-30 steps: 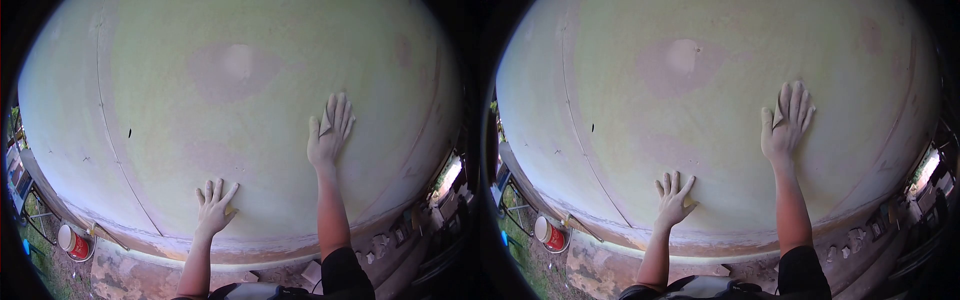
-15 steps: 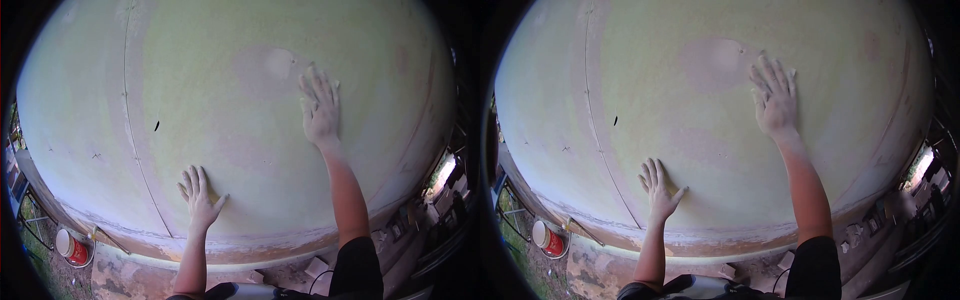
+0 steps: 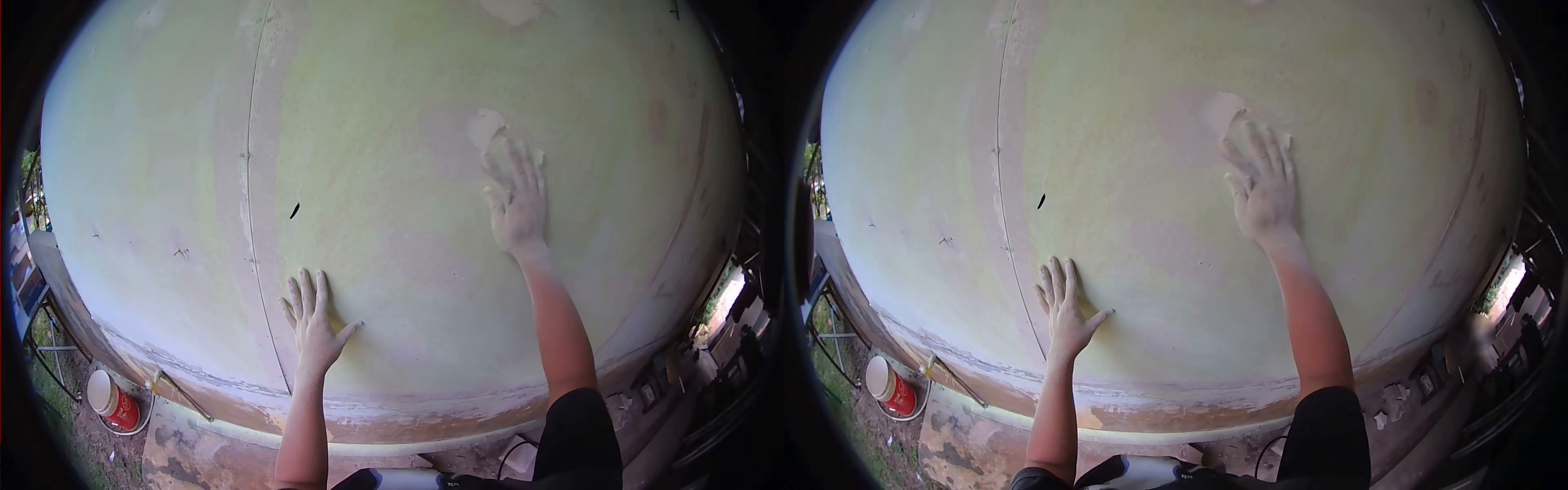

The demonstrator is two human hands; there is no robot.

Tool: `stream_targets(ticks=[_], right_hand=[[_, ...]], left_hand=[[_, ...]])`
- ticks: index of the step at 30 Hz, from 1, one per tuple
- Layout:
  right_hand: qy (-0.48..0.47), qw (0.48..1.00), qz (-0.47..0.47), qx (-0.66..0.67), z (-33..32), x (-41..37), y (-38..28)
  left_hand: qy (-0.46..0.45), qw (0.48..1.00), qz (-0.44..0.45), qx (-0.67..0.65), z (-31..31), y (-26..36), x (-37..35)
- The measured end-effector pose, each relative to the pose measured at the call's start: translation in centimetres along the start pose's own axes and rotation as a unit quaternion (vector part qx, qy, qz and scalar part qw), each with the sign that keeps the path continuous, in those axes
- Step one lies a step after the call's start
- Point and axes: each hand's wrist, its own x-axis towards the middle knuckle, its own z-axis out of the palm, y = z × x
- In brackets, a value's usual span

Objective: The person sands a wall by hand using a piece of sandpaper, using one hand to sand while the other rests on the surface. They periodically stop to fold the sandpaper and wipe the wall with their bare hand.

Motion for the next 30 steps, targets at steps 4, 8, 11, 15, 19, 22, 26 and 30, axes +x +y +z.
stream_targets(ticks=[4,8,11,15,19,22,26,30], right_hand=[[0.169,0.961,0.216,-0.025,0.9,4.3,7.3],[0.061,0.996,0.047,-0.053,1.9,3.0,-1.0],[-0.124,0.960,-0.247,-0.040,1.5,-1.9,-6.0],[-0.179,0.948,-0.264,0.004,-0.1,-1.1,-0.4],[0.013,0.997,-0.019,-0.070,-2.3,5.3,7.5],[0.131,0.986,0.072,-0.072,-0.5,9.2,8.3],[-0.002,0.992,-0.086,-0.087,-0.6,6.7,1.6],[-0.049,0.973,-0.212,-0.074,-3.1,8.5,5.6]], left_hand=[[0.003,1.000,0.013,0.014,0.3,0.1,-0.1],[0.007,1.000,0.011,0.017,0.1,0.2,0.2],[0.014,0.999,0.026,0.019,0.3,0.4,-0.1],[0.012,0.976,0.180,0.120,-3.4,-0.9,4.4],[0.029,0.967,0.206,0.149,-9.8,1.4,9.9],[0.016,0.962,0.214,0.166,-11.8,3.4,11.9],[0.036,0.965,0.200,0.165,-11.2,4.0,12.0],[0.026,0.965,0.195,0.173,-11.2,4.0,12.0]])
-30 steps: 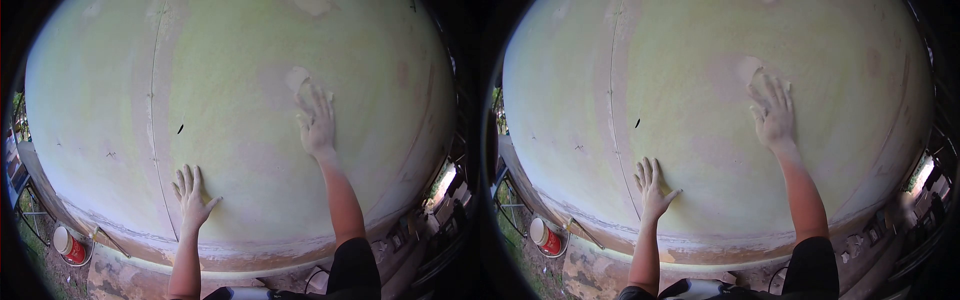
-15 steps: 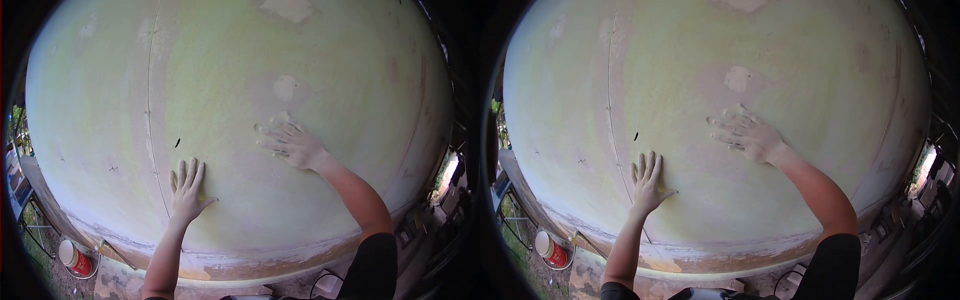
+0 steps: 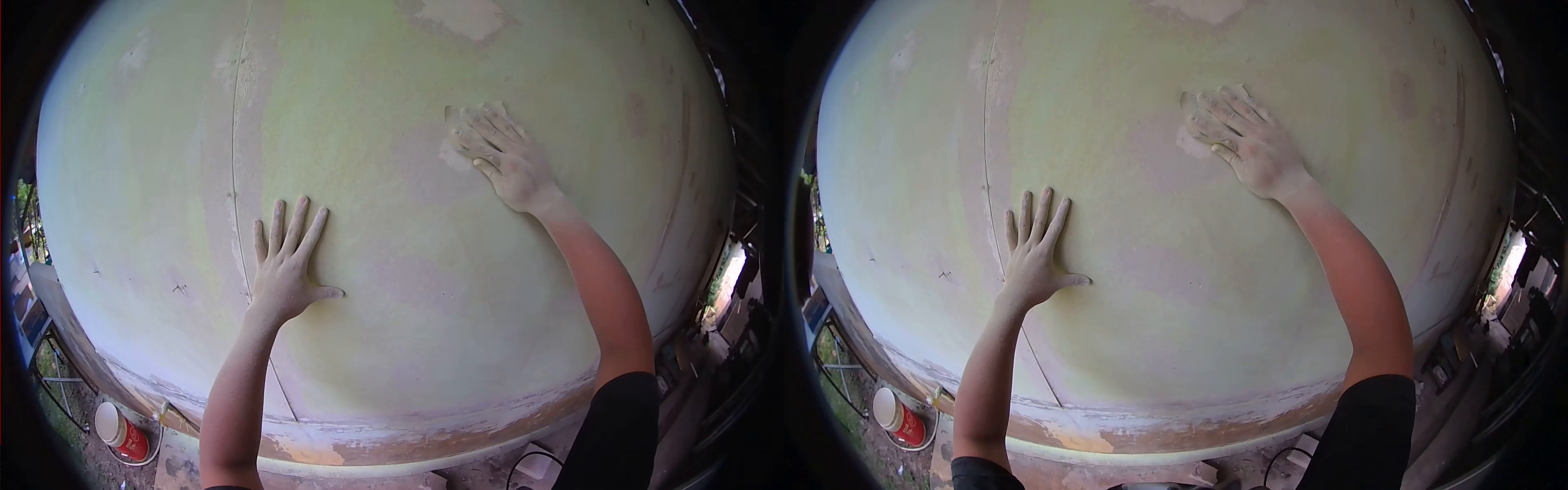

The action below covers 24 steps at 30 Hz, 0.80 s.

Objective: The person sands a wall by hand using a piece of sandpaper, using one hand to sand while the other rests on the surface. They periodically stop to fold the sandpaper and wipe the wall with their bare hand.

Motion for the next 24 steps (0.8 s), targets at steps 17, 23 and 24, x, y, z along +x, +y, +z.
stream_targets(ticks=[17,23,24], right_hand=[[-0.014,0.999,0.037,0.004,-1.6,3.0,2.3],[0.201,0.893,0.396,-0.072,2.0,7.4,12.7],[0.202,0.892,0.397,-0.077,1.8,7.7,12.3]], left_hand=[[-0.019,1.000,0.012,0.003,0.7,-0.4,-0.1],[-0.010,1.000,0.007,0.005,0.7,-0.3,-0.3],[-0.008,1.000,0.011,0.004,0.8,-0.2,-0.2]])
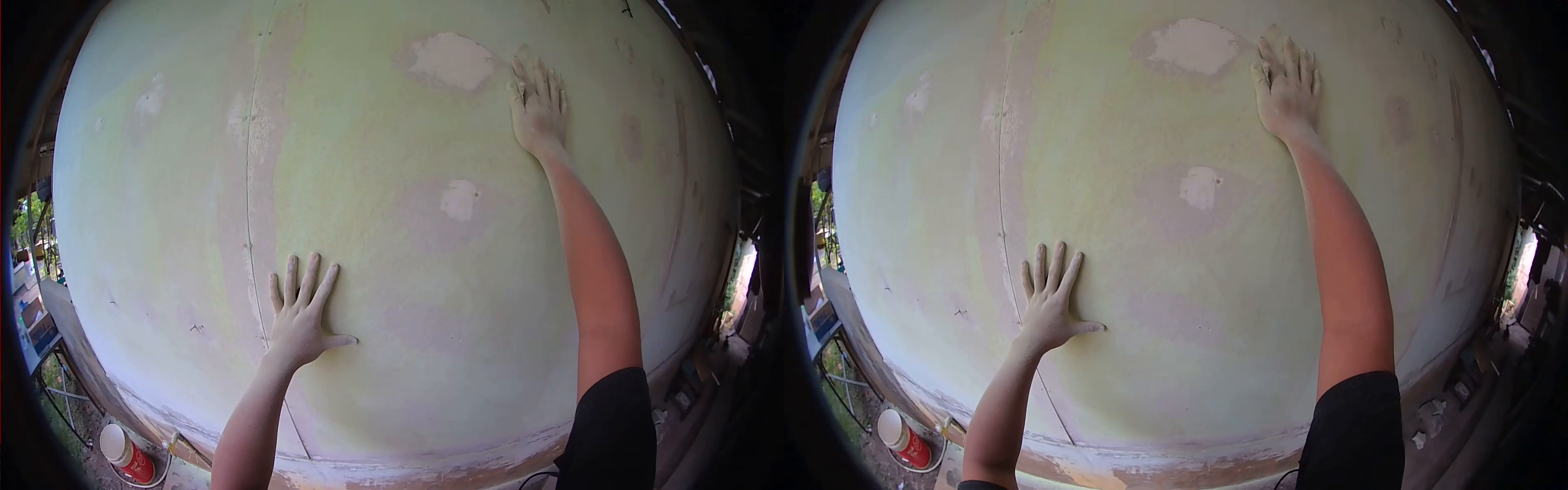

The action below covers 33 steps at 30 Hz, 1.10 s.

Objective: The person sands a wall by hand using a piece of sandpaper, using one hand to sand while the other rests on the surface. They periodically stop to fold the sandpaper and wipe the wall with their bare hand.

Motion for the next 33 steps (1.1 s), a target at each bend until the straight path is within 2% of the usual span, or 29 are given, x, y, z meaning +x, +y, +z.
stream_targets(ticks=[2,4,5,7,8,10,11,13,14,16,17,19,20,22,23,25,27,28,30,31,33], right_hand=[[-0.001,0.984,-0.164,0.073,-1.0,-1.6,-1.4],[-0.112,0.945,-0.306,0.015,-4.8,-4.8,-3.4],[-0.110,0.946,-0.306,0.011,-5.7,-5.4,-3.1],[-0.223,0.889,-0.399,0.028,-7.0,-6.1,-2.0],[-0.222,0.889,-0.399,0.024,-6.9,-5.6,-1.3],[-0.174,0.942,-0.286,-0.009,-5.6,-3.0,0.0],[-0.173,0.942,-0.288,-0.010,-4.3,-1.3,0.8],[-0.039,0.993,-0.092,0.068,-1.7,1.8,1.8],[-0.036,0.993,-0.095,0.066,-0.5,2.2,1.5],[0.035,0.998,-0.036,0.048,0.6,1.8,-1.3],[0.036,0.998,-0.038,0.046,0.2,1.2,-2.0],[-0.057,0.969,-0.231,0.061,-2.7,-2.3,-3.0],[-0.055,0.970,-0.227,0.060,-4.0,-3.6,-2.5],[-0.153,0.929,-0.334,0.048,-5.8,-5.3,-0.4],[-0.154,0.929,-0.332,0.048,-5.6,-5.0,1.0],[-0.106,0.969,-0.219,0.039,-4.1,-2.9,4.3],[-0.043,0.996,-0.026,0.068,-2.1,-0.7,6.2],[-0.040,0.996,-0.030,0.068,-1.9,0.6,5.5],[-0.031,0.991,0.129,0.017,-1.0,1.5,3.4],[-0.036,0.990,0.133,0.015,-1.0,0.8,2.6],[-0.016,0.998,-0.043,0.051,-1.5,-0.8,0.9]], left_hand=[[0.020,1.000,-0.013,-0.010,0.2,0.2,0.0],[0.052,0.998,0.019,-0.003,0.7,0.3,1.1],[0.085,0.995,0.048,0.007,0.6,0.3,2.1],[0.100,0.993,0.062,0.015,-1.4,1.4,4.9],[0.113,0.989,0.093,0.025,-2.5,2.0,6.6],[0.136,0.983,0.121,0.037,-4.7,2.5,10.0],[0.159,0.976,0.144,0.046,-5.5,2.9,11.4],[0.185,0.967,0.168,0.053,-6.4,3.7,13.8],[0.208,0.962,0.167,0.052,-6.8,4.1,14.8],[0.232,0.958,0.163,0.054,-7.2,5.0,15.9],[0.234,0.957,0.163,0.052,-7.1,5.1,16.0],[0.249,0.955,0.142,0.070,-6.6,5.3,15.9],[0.250,0.954,0.146,0.072,-6.5,5.4,15.8],[0.247,0.956,0.143,0.067,-6.3,5.4,15.5],[0.246,0.956,0.144,0.068,-6.2,5.5,15.5],[0.249,0.956,0.140,0.063,-6.1,5.6,15.5],[0.248,0.956,0.141,0.062,-6.0,5.6,15.3],[0.253,0.955,0.140,0.058,-6.0,5.7,15.5],[0.260,0.954,0.136,0.059,-6.1,5.8,15.6],[0.260,0.954,0.135,0.062,-5.9,5.9,15.5],[0.262,0.953,0.134,0.065,-5.6,5.9,15.5]])
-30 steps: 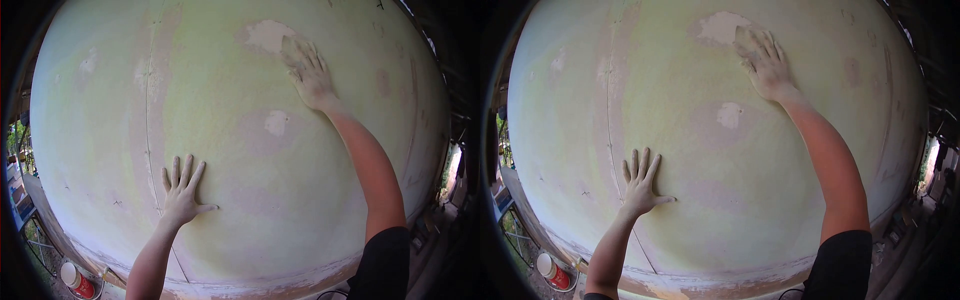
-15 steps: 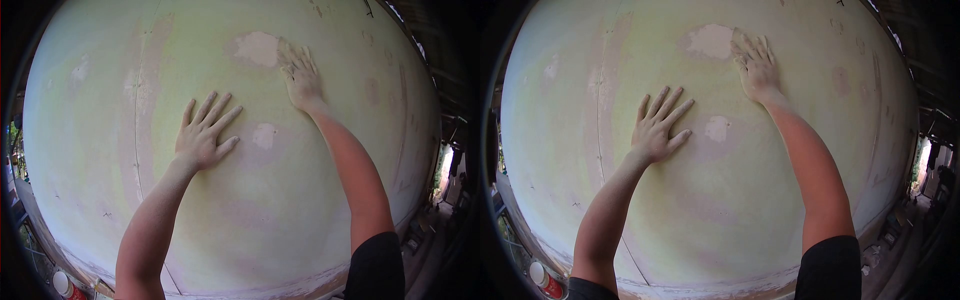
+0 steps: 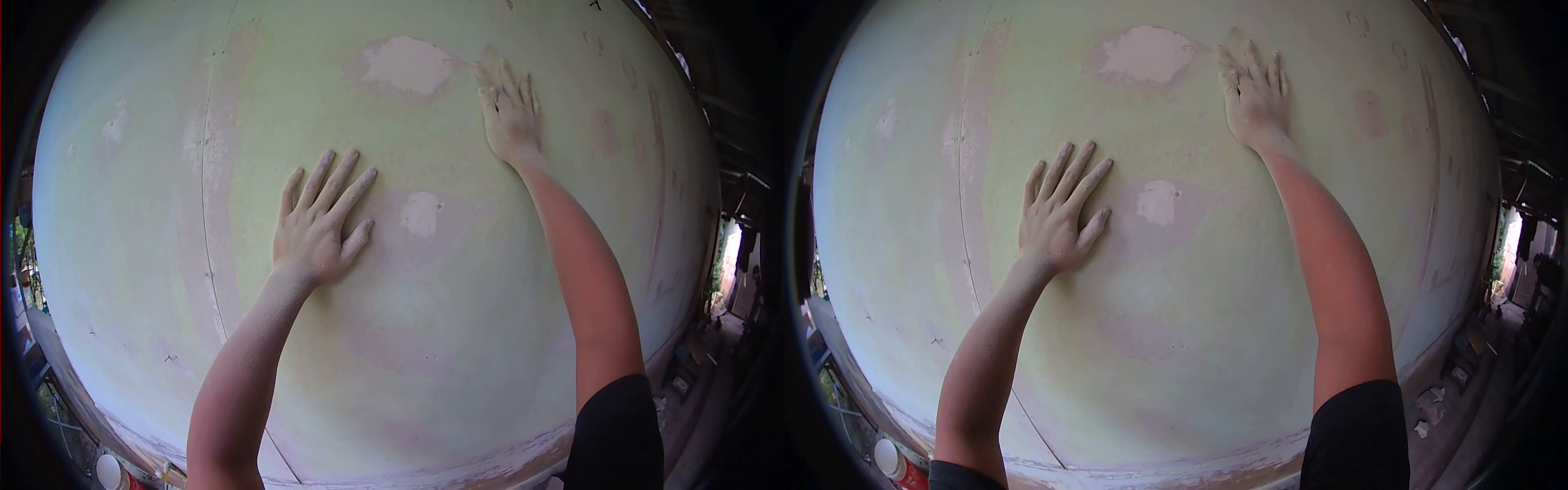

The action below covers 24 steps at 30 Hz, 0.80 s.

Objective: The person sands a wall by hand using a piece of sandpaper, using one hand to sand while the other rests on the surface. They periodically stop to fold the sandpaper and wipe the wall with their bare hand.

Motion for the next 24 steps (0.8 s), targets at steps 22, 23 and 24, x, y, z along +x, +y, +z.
stream_targets(ticks=[22,23,24], right_hand=[[-0.055,0.980,-0.168,0.094,-0.9,-0.6,1.2],[-0.026,0.990,-0.121,0.064,-0.7,-0.1,1.5],[0.005,0.997,-0.073,0.035,-0.7,0.4,1.4]], left_hand=[[0.010,1.000,0.000,-0.001,0.0,-0.1,-0.3],[0.009,1.000,-0.001,-0.001,0.0,-0.1,-0.5],[0.010,1.000,-0.001,-0.002,0.0,0.0,-0.5]])
